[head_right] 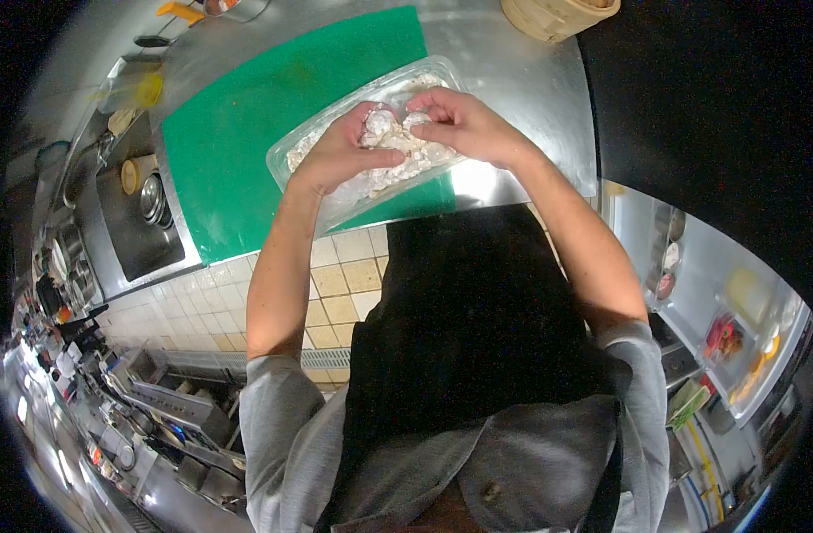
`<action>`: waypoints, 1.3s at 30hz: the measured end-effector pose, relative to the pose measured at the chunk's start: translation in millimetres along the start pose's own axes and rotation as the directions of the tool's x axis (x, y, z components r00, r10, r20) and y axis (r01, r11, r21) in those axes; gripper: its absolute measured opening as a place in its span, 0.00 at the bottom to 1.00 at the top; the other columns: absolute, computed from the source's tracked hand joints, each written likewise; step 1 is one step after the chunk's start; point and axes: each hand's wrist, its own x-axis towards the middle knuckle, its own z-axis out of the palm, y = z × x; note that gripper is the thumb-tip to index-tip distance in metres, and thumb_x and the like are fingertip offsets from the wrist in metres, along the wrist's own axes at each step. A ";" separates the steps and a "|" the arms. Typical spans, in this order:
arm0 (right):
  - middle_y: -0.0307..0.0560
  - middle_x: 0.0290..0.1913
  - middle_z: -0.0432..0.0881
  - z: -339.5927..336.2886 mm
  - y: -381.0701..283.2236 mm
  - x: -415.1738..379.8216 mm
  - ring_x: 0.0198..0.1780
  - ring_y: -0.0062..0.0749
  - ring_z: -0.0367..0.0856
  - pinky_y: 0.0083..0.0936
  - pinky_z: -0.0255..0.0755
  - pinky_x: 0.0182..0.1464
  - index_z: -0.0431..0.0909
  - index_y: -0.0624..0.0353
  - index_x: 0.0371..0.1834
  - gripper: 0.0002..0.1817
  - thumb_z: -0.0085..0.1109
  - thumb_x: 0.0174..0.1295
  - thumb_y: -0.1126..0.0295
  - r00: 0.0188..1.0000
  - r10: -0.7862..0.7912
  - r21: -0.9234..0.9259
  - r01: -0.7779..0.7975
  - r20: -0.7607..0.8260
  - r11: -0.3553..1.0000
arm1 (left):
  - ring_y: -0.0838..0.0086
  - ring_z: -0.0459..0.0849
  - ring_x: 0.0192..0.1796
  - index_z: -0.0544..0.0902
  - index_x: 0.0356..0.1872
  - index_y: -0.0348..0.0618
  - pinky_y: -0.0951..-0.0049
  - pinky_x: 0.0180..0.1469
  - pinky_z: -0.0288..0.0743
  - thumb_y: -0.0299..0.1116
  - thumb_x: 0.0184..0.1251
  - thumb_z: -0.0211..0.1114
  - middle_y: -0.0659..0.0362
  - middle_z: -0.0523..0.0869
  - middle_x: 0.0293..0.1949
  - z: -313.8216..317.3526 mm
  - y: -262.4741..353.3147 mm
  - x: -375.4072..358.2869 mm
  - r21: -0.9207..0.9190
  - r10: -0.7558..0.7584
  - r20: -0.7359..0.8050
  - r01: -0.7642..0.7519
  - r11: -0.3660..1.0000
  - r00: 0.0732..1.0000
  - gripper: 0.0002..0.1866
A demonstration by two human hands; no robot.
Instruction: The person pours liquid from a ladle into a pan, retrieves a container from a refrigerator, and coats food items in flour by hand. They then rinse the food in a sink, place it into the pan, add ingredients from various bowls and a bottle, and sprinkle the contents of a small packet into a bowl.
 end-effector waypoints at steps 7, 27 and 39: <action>0.33 0.41 0.81 -4.8 -12.6 0.7 0.38 0.13 0.73 0.14 0.69 0.40 0.73 0.56 0.63 0.21 0.63 0.69 0.68 0.992 0.110 0.020 -0.111 0.055 0.994 | 0.78 0.78 0.54 0.75 0.61 0.42 0.76 0.60 0.71 0.26 0.50 0.81 0.63 0.83 0.51 5.4 5.9 -8.3 0.120 0.059 0.016 -0.060 0.991 0.998 0.34; 0.37 0.40 0.78 5.2 -14.3 -9.0 0.41 0.16 0.78 0.17 0.76 0.40 0.72 0.61 0.63 0.22 0.65 0.67 0.69 0.958 0.155 0.094 -0.136 -0.241 0.986 | 0.70 0.84 0.42 0.80 0.52 0.44 0.69 0.46 0.79 0.39 0.51 0.82 0.56 0.87 0.41 11.8 14.0 -13.3 0.474 0.264 -0.115 -0.181 0.862 0.958 0.28; 0.43 0.36 0.80 2.9 9.2 11.7 0.36 0.23 0.78 0.20 0.73 0.39 0.75 0.66 0.58 0.21 0.65 0.65 0.68 0.962 -0.021 -0.121 -0.012 -0.272 0.993 | 0.56 0.85 0.44 0.83 0.50 0.40 0.62 0.48 0.78 0.43 0.55 0.77 0.49 0.86 0.44 29.1 7.3 -15.2 0.774 0.592 -0.379 -0.107 0.624 0.711 0.24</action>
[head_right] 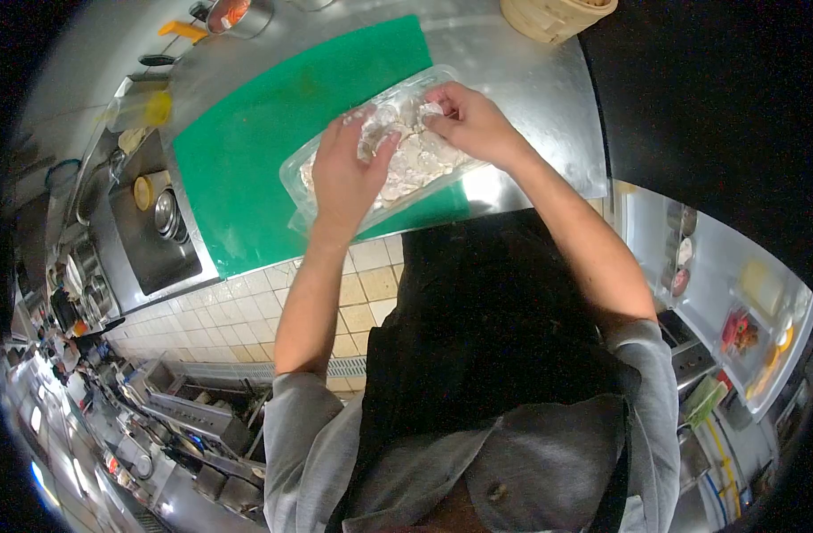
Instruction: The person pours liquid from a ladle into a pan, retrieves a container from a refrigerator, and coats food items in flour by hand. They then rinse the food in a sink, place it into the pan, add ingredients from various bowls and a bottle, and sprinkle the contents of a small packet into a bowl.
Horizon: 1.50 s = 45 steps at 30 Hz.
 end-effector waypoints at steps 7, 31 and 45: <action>0.38 0.39 0.79 3.4 -8.8 -4.7 0.36 0.18 0.78 0.17 0.75 0.39 0.74 0.62 0.60 0.19 0.63 0.68 0.71 0.997 0.074 0.206 -0.077 0.023 0.976 | 0.57 0.83 0.40 0.84 0.40 0.43 0.57 0.44 0.73 0.47 0.48 0.78 0.56 0.85 0.33 33.5 21.5 -11.4 0.015 0.006 -0.089 -0.004 1.000 0.996 0.23; 0.43 0.42 0.79 15.7 -6.3 -27.2 0.38 0.24 0.84 0.18 0.82 0.41 0.73 0.66 0.59 0.17 0.60 0.68 0.77 0.985 0.140 0.464 -0.078 -0.100 0.882 | 0.62 0.81 0.40 0.82 0.34 0.47 0.61 0.46 0.67 0.36 0.45 0.71 0.60 0.83 0.33 42.0 20.8 -30.2 0.018 0.027 -0.183 -0.024 1.000 0.983 0.13; 0.40 0.45 0.81 -25.9 -14.1 -33.1 0.40 0.20 0.81 0.20 0.79 0.41 0.75 0.61 0.58 0.16 0.62 0.68 0.73 0.987 -0.039 0.025 0.044 -0.154 0.999 | 0.62 0.84 0.43 0.83 0.40 0.42 0.62 0.45 0.73 0.33 0.57 0.69 0.54 0.86 0.38 20.2 13.9 -34.1 -0.120 -0.070 -0.236 0.042 0.992 0.969 0.11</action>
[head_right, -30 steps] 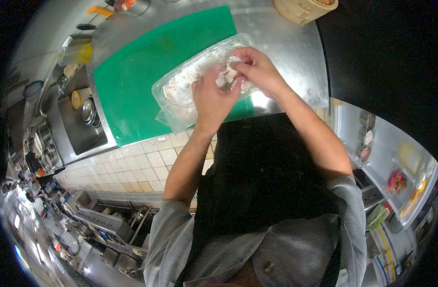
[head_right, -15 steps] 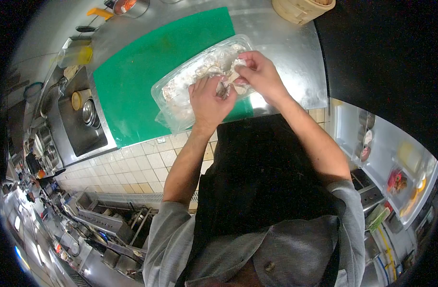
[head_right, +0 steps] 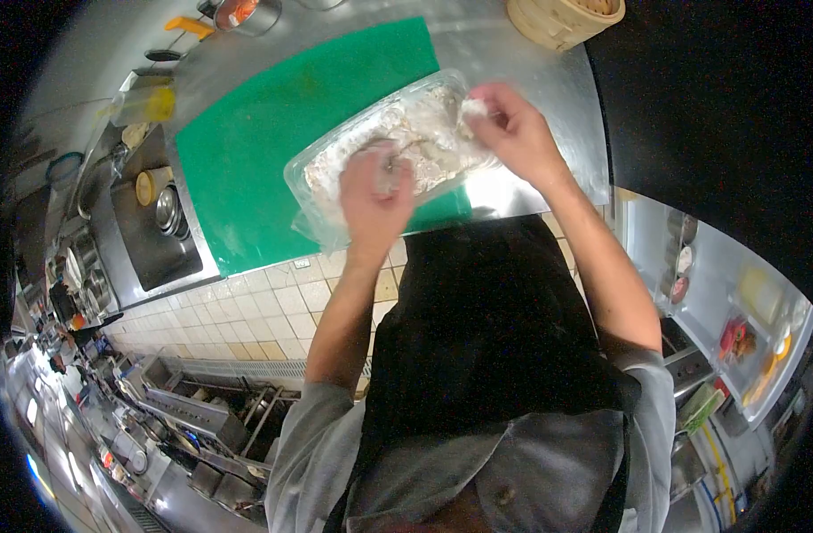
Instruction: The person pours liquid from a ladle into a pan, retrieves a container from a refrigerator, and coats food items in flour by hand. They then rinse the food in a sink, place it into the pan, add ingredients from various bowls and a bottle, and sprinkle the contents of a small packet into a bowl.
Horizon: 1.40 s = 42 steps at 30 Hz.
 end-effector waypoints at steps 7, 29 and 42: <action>0.48 0.48 0.82 4.4 -6.7 8.4 0.42 0.35 0.83 0.27 0.79 0.44 0.76 0.60 0.58 0.18 0.62 0.65 0.73 0.950 -0.180 -0.463 0.284 0.255 0.839 | 0.47 0.86 0.45 0.83 0.54 0.37 0.56 0.50 0.80 0.27 0.67 0.60 0.43 0.87 0.46 -44.7 -29.6 22.0 0.045 -0.221 0.146 0.217 0.975 0.964 0.15; 0.54 0.56 0.79 34.4 -8.9 -20.1 0.58 0.52 0.77 0.38 0.73 0.61 0.76 0.59 0.57 0.22 0.63 0.57 0.79 0.905 -0.356 -0.465 0.426 0.234 0.776 | 0.62 0.87 0.43 0.81 0.49 0.26 0.67 0.46 0.79 0.53 0.53 0.74 0.43 0.87 0.42 -6.4 -32.8 82.1 0.072 -0.326 0.674 0.380 0.922 0.663 0.36; 0.55 0.55 0.79 15.8 0.0 -35.8 0.60 0.52 0.77 0.38 0.74 0.60 0.77 0.60 0.57 0.19 0.62 0.62 0.77 0.909 -0.371 -0.425 0.416 0.189 0.804 | 0.51 0.86 0.51 0.82 0.51 0.40 0.58 0.53 0.79 0.42 0.49 0.78 0.47 0.87 0.47 -16.6 4.2 58.9 0.221 -0.145 0.623 0.005 0.975 0.769 0.27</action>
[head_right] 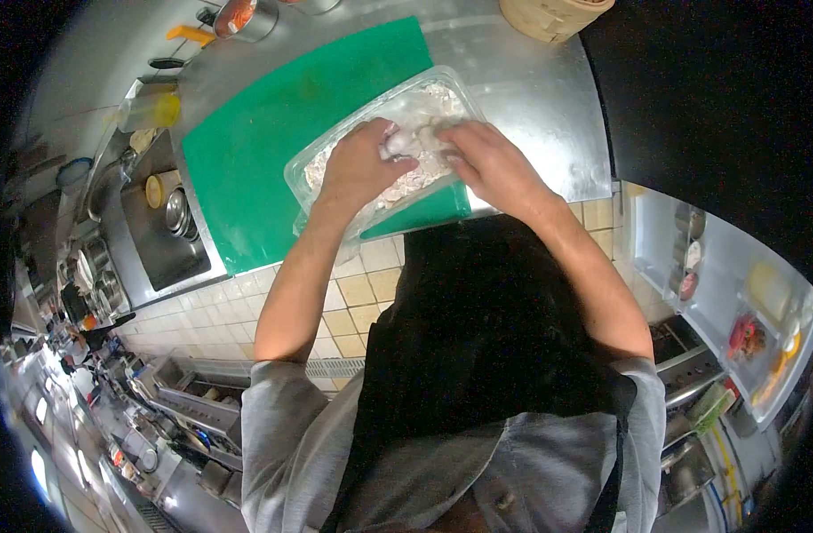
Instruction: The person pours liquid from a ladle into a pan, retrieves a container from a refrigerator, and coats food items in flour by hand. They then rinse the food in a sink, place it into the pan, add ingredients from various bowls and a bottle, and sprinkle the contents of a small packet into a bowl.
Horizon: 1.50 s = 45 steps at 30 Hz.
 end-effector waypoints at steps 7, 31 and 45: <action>0.55 0.56 0.79 0.1 0.6 3.0 0.59 0.52 0.77 0.39 0.73 0.60 0.76 0.59 0.58 0.19 0.62 0.63 0.76 0.999 0.000 -0.024 0.001 0.039 1.000 | 0.51 0.86 0.51 0.81 0.57 0.41 0.61 0.56 0.78 0.43 0.49 0.78 0.46 0.87 0.49 -11.3 4.1 -1.3 -0.049 -0.092 0.195 0.103 0.993 0.977 0.32; 0.52 0.62 0.75 -7.3 -3.9 60.5 0.61 0.51 0.76 0.39 0.74 0.61 0.75 0.56 0.61 0.21 0.59 0.63 0.77 0.973 -0.169 -0.048 0.178 0.155 0.983 | 0.63 0.84 0.45 0.85 0.43 0.48 0.61 0.44 0.79 0.30 0.56 0.64 0.58 0.84 0.40 27.4 3.6 -36.1 0.262 0.257 -0.209 -0.199 0.944 0.944 0.12; 0.47 0.41 0.81 35.6 -12.6 123.1 0.43 0.51 0.82 0.45 0.77 0.43 0.80 0.54 0.47 0.11 0.59 0.62 0.71 0.741 -0.105 -0.285 0.380 0.663 0.880 | 0.66 0.82 0.52 0.84 0.46 0.44 0.64 0.49 0.77 0.33 0.56 0.61 0.58 0.84 0.46 50.4 6.4 -55.5 0.383 0.385 -0.412 -0.227 0.895 0.826 0.16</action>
